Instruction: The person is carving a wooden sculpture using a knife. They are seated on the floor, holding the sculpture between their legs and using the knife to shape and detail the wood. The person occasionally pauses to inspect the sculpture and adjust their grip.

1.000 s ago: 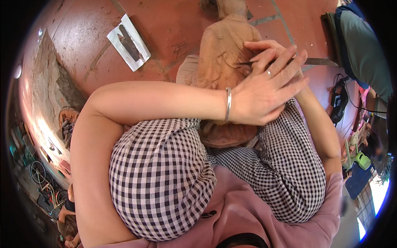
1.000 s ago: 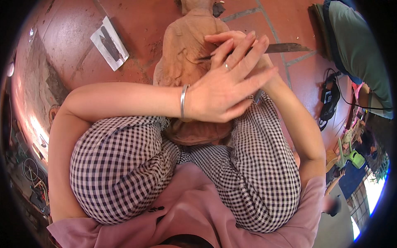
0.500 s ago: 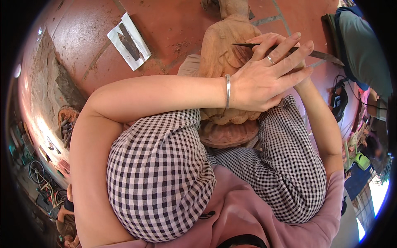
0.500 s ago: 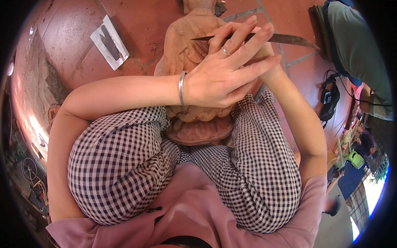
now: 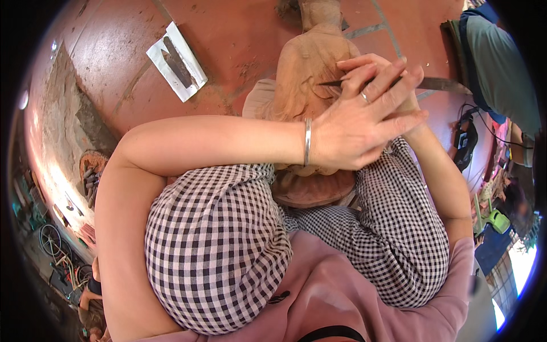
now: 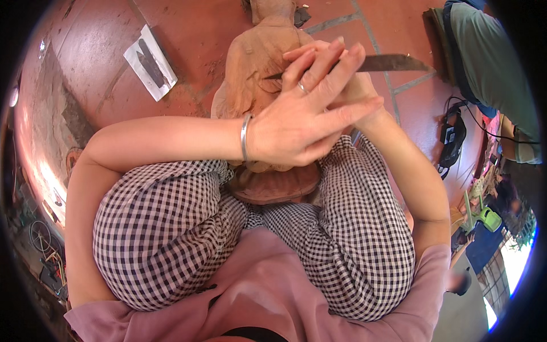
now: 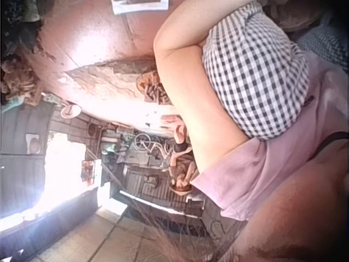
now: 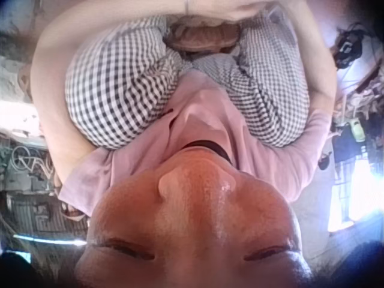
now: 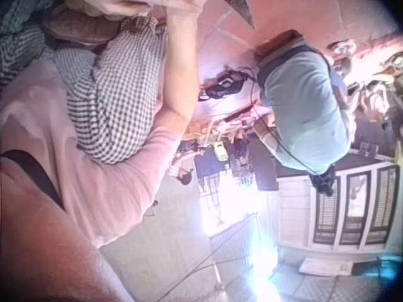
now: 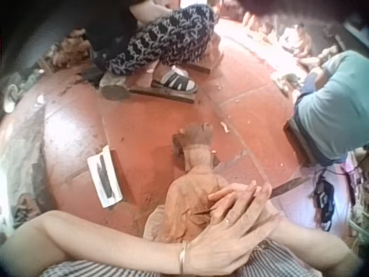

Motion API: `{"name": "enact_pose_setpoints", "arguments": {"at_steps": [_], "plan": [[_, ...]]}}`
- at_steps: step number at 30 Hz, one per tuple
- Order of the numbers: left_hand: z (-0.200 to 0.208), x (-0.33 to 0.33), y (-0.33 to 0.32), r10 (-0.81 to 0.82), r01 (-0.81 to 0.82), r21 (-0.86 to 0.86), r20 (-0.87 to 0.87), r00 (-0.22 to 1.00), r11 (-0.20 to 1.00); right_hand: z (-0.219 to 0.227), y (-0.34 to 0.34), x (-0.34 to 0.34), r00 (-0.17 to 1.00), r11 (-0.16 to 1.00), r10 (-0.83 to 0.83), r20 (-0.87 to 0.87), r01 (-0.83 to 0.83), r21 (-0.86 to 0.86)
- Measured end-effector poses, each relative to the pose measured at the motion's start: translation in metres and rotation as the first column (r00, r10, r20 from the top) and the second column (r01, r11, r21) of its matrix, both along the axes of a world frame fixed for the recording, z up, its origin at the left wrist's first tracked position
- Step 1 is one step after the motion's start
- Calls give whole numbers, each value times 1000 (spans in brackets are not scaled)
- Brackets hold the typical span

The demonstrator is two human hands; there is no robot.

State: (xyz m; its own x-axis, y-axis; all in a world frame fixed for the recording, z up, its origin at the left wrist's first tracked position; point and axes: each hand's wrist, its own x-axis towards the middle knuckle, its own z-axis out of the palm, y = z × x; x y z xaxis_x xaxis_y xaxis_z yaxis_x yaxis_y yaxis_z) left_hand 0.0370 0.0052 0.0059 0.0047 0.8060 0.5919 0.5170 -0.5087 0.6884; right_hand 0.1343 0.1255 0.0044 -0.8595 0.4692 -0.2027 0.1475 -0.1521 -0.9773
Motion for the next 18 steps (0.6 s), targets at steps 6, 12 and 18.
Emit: {"name": "enact_pose_setpoints", "arguments": {"at_steps": [6,12,18], "plan": [[0,-4,-1,-53,52,-7,-40,998,999,8,-12,2,997,980,-35,70,20,199],[-8,-4,4,0,8,78,-111,994,997,11,-24,2,997,949,-40,68,16,314],[-3,1,-7,-35,35,-37,-7,999,999,6,-22,-2,997,930,-25,66,-1,367]]}}
